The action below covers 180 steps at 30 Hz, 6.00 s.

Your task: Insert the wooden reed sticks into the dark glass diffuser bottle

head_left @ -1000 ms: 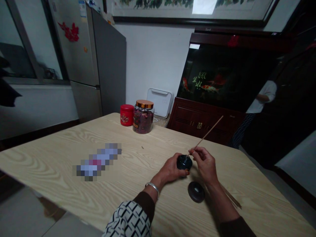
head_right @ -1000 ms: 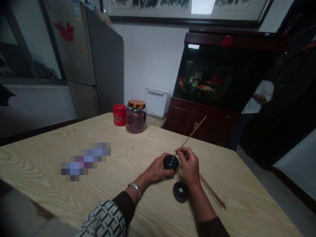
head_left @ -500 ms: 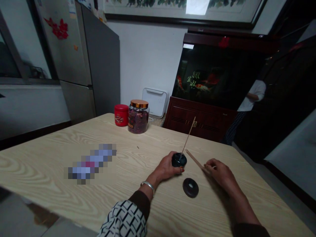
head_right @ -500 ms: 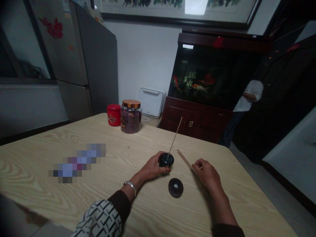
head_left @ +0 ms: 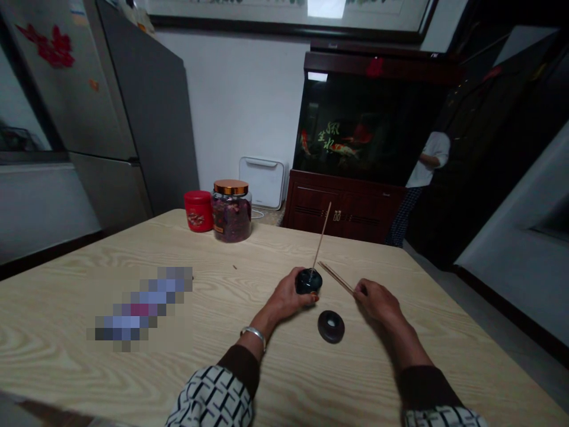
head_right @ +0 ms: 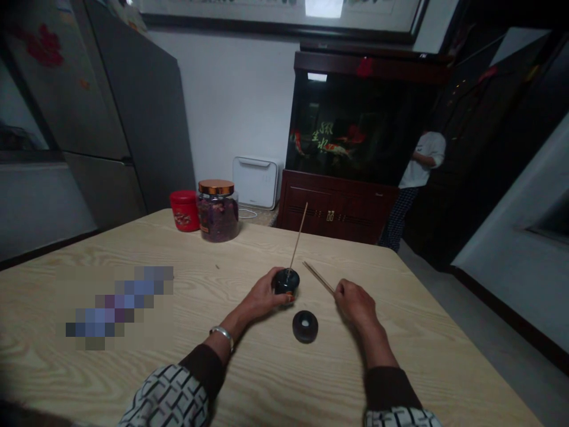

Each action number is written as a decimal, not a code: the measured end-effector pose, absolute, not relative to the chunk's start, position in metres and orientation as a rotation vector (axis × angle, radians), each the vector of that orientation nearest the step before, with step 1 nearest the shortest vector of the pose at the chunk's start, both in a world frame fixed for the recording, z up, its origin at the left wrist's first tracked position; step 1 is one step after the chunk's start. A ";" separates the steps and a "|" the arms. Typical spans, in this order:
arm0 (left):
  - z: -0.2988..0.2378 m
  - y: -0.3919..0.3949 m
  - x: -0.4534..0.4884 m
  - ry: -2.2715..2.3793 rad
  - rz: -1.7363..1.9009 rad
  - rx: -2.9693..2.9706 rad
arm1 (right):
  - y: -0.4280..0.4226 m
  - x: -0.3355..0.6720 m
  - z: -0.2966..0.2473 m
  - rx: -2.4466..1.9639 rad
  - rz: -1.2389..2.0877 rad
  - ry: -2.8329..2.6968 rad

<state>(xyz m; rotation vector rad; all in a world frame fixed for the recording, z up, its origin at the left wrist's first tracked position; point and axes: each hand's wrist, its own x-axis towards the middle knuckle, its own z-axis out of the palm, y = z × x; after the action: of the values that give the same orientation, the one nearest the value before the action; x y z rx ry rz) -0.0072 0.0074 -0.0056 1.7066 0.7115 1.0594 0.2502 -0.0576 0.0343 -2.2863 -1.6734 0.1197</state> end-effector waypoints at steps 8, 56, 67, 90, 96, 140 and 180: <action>-0.002 0.005 -0.009 0.717 1.039 1.689 | -0.061 0.240 0.087 -1.391 0.204 -1.100; -0.001 0.004 -0.007 0.642 1.052 1.660 | -0.040 0.244 0.025 -2.325 0.107 -1.718; 0.001 0.003 -0.008 0.665 1.064 1.645 | -0.044 0.260 0.037 -1.961 0.137 -1.602; -0.005 0.006 -0.008 0.713 1.030 1.660 | -0.044 0.164 0.087 -0.980 0.308 -1.114; -0.002 0.005 -0.009 0.721 1.048 1.682 | -0.037 0.156 0.076 -1.156 0.376 -1.257; -0.005 0.004 -0.008 0.658 1.040 1.617 | -0.048 0.233 0.060 -1.524 -0.132 -1.314; -0.005 0.006 -0.010 0.690 1.069 1.631 | -0.034 0.181 0.055 -1.393 0.354 -1.411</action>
<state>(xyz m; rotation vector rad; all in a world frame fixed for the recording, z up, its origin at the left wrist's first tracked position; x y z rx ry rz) -0.0098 0.0059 -0.0054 1.6312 0.6902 1.0686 0.1809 -0.0337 0.0548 -1.3928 -1.4109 0.3535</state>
